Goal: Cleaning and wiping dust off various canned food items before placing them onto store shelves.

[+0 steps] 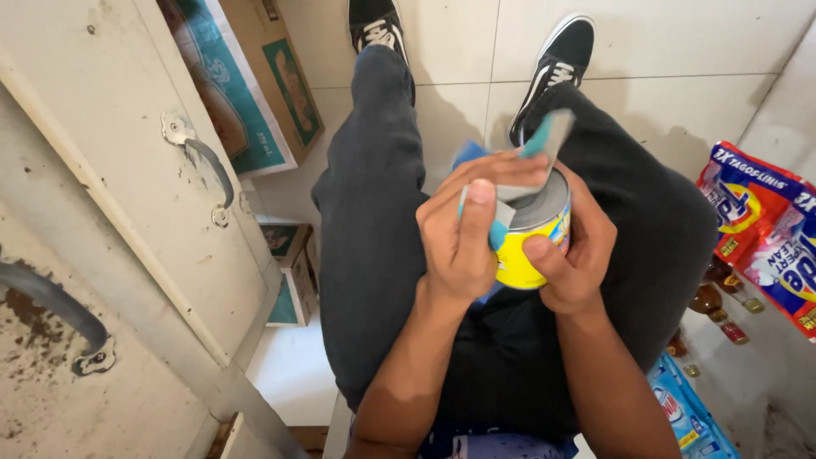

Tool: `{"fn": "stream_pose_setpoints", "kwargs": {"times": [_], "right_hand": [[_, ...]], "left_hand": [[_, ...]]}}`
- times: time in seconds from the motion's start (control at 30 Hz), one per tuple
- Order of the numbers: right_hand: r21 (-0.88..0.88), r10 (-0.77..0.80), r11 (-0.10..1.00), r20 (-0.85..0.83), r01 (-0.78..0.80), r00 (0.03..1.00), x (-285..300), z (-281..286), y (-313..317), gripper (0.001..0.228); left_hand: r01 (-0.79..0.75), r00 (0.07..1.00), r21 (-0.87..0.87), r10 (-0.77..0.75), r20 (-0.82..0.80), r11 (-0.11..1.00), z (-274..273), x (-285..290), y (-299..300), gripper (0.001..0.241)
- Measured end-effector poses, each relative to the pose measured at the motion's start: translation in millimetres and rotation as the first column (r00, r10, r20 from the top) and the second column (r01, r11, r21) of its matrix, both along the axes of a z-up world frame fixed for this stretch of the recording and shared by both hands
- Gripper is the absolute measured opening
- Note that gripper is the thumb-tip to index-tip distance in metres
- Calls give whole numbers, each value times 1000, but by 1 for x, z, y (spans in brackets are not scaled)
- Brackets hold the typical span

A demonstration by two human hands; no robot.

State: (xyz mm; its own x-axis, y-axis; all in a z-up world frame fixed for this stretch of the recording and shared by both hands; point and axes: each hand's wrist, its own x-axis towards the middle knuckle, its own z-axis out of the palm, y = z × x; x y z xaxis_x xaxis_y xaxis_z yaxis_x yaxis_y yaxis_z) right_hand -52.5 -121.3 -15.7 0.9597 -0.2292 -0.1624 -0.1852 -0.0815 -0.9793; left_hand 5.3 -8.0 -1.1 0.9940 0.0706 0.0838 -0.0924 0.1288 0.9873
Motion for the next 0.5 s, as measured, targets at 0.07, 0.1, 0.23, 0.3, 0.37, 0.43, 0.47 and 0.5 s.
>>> {"fn": "stream_pose_setpoints", "kwargs": {"times": [0.07, 0.1, 0.23, 0.3, 0.37, 0.43, 0.47, 0.5], "right_hand": [[14, -3, 1000, -25, 3, 1000, 0, -2, 2, 70], [13, -3, 1000, -25, 3, 1000, -1, -4, 2, 70], [-134, 79, 988, 42, -72, 996, 0, -3, 5, 68], [-216, 105, 973, 80, -86, 991, 4, 2, 8, 69], [-209, 23, 978, 227, 25, 974, 9, 7, 10, 76], [-258, 25, 964, 315, 60, 949, 5, 10, 2, 82], [-302, 30, 949, 381, 94, 924, 3, 13, -1, 87], [-301, 33, 948, 404, 99, 914, 0, 20, -2, 87]], "left_hand": [[4, 1000, 69, -5, 14, 998, 0, -1, 2, 46], [4, 1000, 68, -5, 15, 998, -3, -3, 3, 46], [-25, 993, 88, 15, 114, 996, -3, -14, 5, 49], [-32, 991, 59, 24, 130, 998, 3, -18, 2, 52], [-60, 973, 86, 39, 229, 994, 10, -17, -4, 55], [-28, 969, 15, 24, 246, 999, 21, -20, -9, 54], [7, 970, -52, 6, 244, 999, 27, -22, -10, 57], [5, 963, -53, 9, 268, 999, 31, -28, -9, 57]]}}
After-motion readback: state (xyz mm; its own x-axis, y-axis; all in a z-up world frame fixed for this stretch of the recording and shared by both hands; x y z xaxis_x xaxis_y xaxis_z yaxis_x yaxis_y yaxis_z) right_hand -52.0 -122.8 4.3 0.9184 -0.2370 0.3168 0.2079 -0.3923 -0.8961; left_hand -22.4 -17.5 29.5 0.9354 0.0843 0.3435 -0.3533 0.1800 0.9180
